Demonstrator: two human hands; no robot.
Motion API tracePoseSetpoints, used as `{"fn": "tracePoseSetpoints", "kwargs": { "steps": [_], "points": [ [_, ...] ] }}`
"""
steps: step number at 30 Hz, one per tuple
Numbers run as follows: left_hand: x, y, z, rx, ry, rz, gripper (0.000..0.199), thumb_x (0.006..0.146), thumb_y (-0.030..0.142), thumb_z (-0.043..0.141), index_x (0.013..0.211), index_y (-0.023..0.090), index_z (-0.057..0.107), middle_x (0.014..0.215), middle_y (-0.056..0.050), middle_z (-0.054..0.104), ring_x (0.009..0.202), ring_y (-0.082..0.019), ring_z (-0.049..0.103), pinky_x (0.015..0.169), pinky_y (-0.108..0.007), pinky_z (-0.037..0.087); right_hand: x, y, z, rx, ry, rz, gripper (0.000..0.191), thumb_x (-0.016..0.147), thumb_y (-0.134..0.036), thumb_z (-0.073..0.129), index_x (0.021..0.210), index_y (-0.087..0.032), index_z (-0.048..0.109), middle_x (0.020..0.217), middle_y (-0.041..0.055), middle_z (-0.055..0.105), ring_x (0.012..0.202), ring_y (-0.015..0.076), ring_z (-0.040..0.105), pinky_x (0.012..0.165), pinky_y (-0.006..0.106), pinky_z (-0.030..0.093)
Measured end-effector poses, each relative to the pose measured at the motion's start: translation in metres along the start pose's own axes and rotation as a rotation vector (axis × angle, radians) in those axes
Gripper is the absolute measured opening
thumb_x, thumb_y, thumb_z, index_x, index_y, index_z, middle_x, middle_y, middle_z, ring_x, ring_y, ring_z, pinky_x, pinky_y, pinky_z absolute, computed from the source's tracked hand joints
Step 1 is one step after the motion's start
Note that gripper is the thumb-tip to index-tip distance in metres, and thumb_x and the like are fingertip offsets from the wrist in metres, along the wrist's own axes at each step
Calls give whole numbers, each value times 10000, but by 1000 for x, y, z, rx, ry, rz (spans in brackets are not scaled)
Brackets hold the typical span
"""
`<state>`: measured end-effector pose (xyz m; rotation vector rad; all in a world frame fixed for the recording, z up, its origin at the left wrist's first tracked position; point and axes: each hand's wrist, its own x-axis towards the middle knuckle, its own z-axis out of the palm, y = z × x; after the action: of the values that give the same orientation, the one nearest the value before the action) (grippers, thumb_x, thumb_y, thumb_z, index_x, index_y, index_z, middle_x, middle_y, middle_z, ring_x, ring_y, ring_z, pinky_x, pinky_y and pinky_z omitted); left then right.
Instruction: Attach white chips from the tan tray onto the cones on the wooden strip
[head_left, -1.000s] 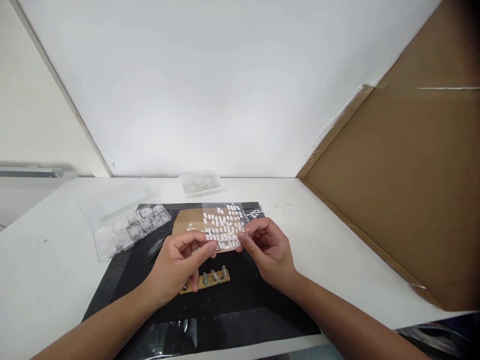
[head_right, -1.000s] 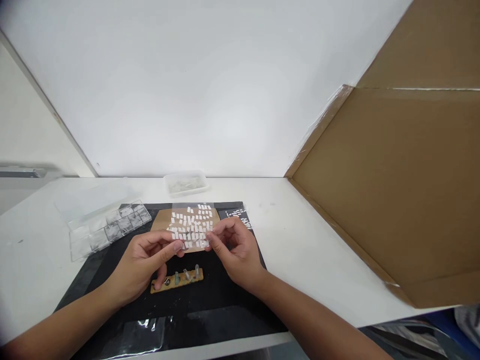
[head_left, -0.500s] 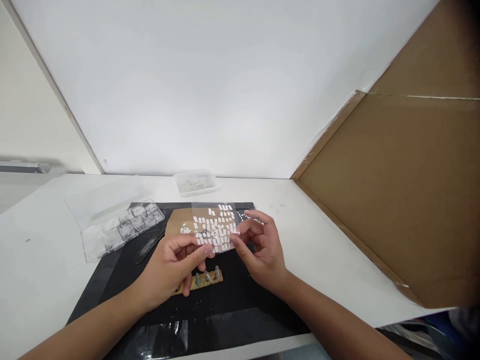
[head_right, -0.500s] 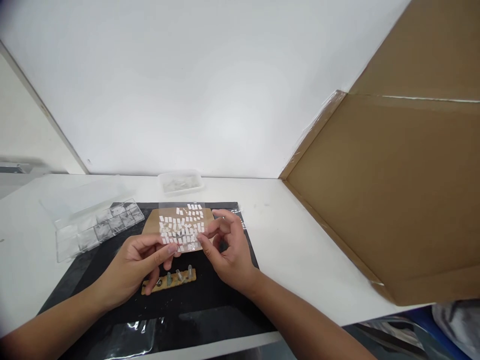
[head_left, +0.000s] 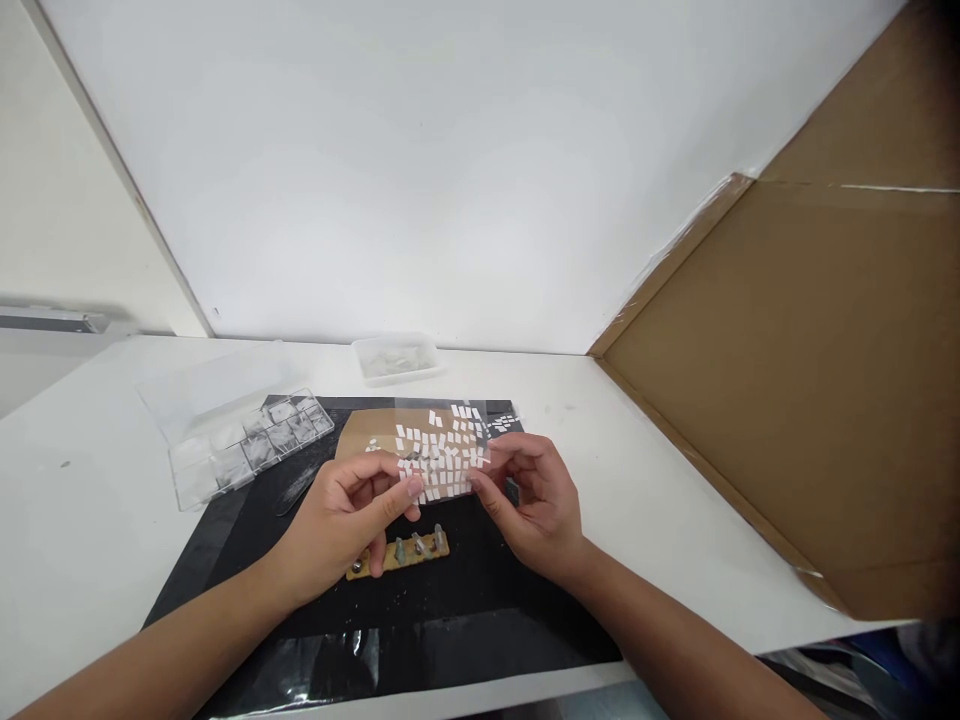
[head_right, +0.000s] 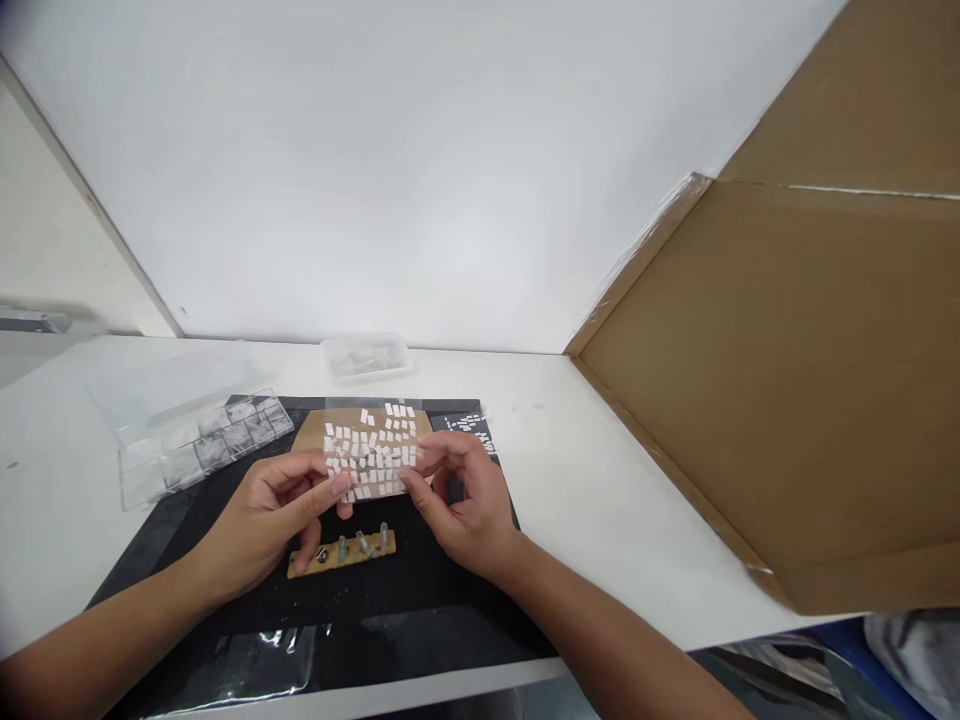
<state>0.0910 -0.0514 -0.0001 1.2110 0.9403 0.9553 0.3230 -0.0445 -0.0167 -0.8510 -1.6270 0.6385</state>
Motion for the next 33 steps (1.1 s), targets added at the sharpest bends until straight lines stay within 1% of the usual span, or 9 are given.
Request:
{"fn": "tracePoseSetpoints", "kwargs": {
  "steps": [3, 6, 10, 12, 17, 20, 22, 28, 33],
  "points": [
    [0, 1, 1, -5, 9, -3, 372, 877, 508, 772, 924, 142, 722, 755, -22, 715, 325, -75, 570, 301, -163, 462, 4, 0, -2, -51, 7, -3, 316, 954, -249, 718, 1228, -295, 568, 936, 26, 638, 760, 171, 648, 588, 299, 522],
    [0, 3, 2, 16, 24, 2, 374, 880, 513, 767, 912, 142, 732, 766, -21, 712, 328, -71, 569, 297, -158, 452, 10, 0, -4, -179, -8, -48, 289, 938, -226, 721, 1189, -288, 591, 996, 50, 658, 837, 195, 647, 585, 302, 500],
    [-1, 4, 3, 66, 55, 16, 386, 889, 531, 750, 890, 145, 743, 810, -13, 692, 341, -60, 572, 304, -154, 438, 18, -6, -3, -367, 64, -201, 243, 890, -211, 756, 1108, -289, 682, 1057, 72, 629, 903, 224, 616, 621, 340, 504],
    [-2, 3, 3, 85, 71, 21, 390, 890, 539, 746, 887, 149, 741, 814, -9, 682, 342, -63, 574, 301, -158, 423, 19, -13, 0, -397, 61, -274, 253, 874, -205, 780, 1098, -306, 720, 1023, 64, 621, 910, 230, 615, 667, 366, 516],
    [-1, 2, 3, 114, 111, 41, 391, 893, 548, 740, 930, 158, 738, 819, -12, 684, 342, -67, 573, 305, -161, 393, 19, -28, 11, -503, 39, -415, 267, 829, -237, 853, 1062, -336, 770, 970, 54, 653, 890, 236, 621, 688, 386, 502],
    [0, 2, 3, 120, 99, 55, 386, 898, 547, 735, 950, 165, 746, 825, -12, 687, 347, -65, 574, 309, -160, 387, 19, -29, 15, -563, 71, -416, 201, 841, -259, 854, 1012, -334, 781, 963, 44, 665, 899, 234, 628, 775, 425, 507],
    [0, 1, 3, 119, 93, 59, 375, 894, 536, 744, 959, 167, 758, 831, -9, 686, 350, -67, 579, 311, -162, 395, 19, -28, 16, -555, 88, -399, 149, 851, -259, 848, 974, -321, 789, 951, 40, 663, 905, 227, 629, 801, 426, 502],
    [0, 0, 3, 103, 92, 54, 375, 872, 525, 770, 1000, 173, 800, 920, -39, 731, 360, -56, 577, 316, -162, 412, 20, -27, 14, -496, 45, -377, 131, 863, -249, 846, 979, -297, 809, 925, 35, 652, 885, 199, 619, 783, 387, 500],
    [-1, 2, 3, 127, 91, 47, 355, 858, 521, 782, 924, 175, 824, 892, -35, 723, 356, -60, 581, 319, -163, 410, 19, -26, 12, -441, -4, -345, 128, 883, -257, 832, 1006, -287, 807, 902, 28, 651, 856, 188, 617, 777, 381, 506]
  ]
}}
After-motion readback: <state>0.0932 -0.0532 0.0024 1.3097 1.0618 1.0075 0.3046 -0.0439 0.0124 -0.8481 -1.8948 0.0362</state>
